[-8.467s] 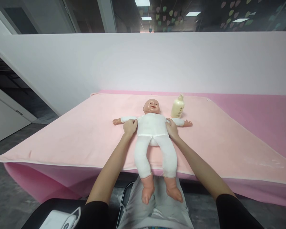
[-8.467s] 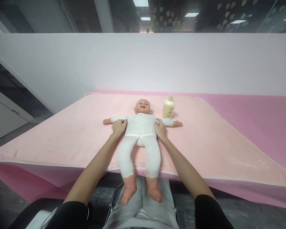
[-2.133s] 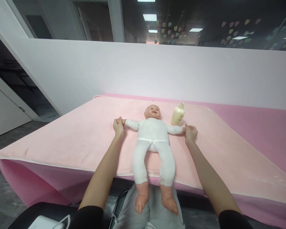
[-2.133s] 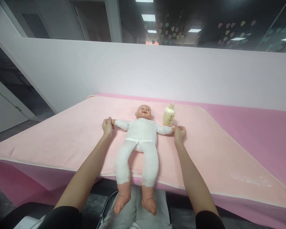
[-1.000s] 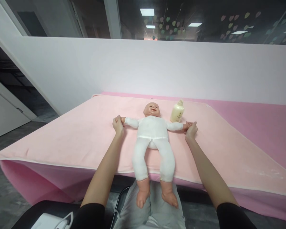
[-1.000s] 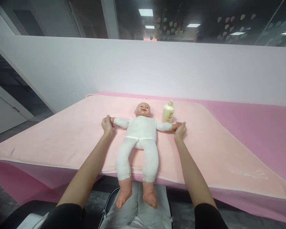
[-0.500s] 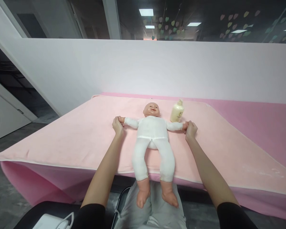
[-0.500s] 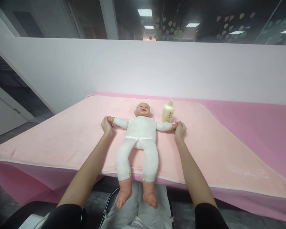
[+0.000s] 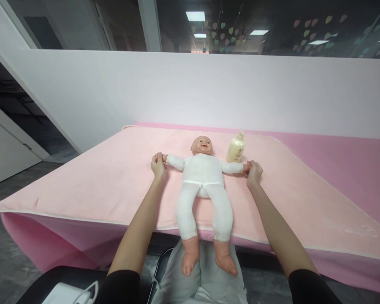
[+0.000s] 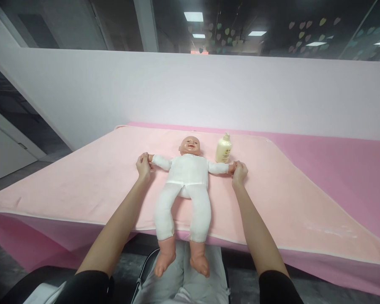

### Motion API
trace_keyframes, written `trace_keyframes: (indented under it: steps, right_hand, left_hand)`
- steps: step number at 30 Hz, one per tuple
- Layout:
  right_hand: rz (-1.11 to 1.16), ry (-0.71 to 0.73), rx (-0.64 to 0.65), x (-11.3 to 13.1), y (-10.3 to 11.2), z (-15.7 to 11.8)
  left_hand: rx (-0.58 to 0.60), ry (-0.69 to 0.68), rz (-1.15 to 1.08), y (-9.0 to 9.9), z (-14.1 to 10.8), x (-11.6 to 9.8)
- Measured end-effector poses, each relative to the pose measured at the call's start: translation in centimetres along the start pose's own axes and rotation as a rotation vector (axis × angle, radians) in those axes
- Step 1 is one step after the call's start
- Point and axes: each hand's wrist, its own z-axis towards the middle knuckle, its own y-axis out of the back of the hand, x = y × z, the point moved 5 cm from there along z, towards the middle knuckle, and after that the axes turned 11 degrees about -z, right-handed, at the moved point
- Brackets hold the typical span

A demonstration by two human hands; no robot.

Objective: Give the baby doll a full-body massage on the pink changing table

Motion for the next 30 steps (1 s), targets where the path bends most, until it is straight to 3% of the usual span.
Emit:
trace_keyframes:
  steps: [10, 15, 21, 26, 30]
  right_hand:
    - [0.003, -0.001, -0.015, -0.06, 0.01, 0.19]
    - [0.027, -0.019, -0.01, 0.03, -0.02, 0.04]
    - [0.019, -0.023, -0.016, 0.08, -0.01, 0.02]
    - [-0.012, -0.019, -0.001, -0.02, -0.04, 0.11]
    - [-0.026, 0.003, 0.013, 0.06, -0.03, 0.04]
  left_hand:
    - [-0.037, 0.02, 0.043, 0.16, 0.22, 0.3]
    - [-0.125, 0.122, -0.004, 0.27, 0.2, 0.14]
    - [-0.158, 0.151, -0.034, 0.23, -0.09, -0.49]
    - [-0.131, 0.115, -0.042, 0.33, -0.15, -0.28]
    - [-0.035, 0.011, 0.002, 0.23, -0.21, -0.27]
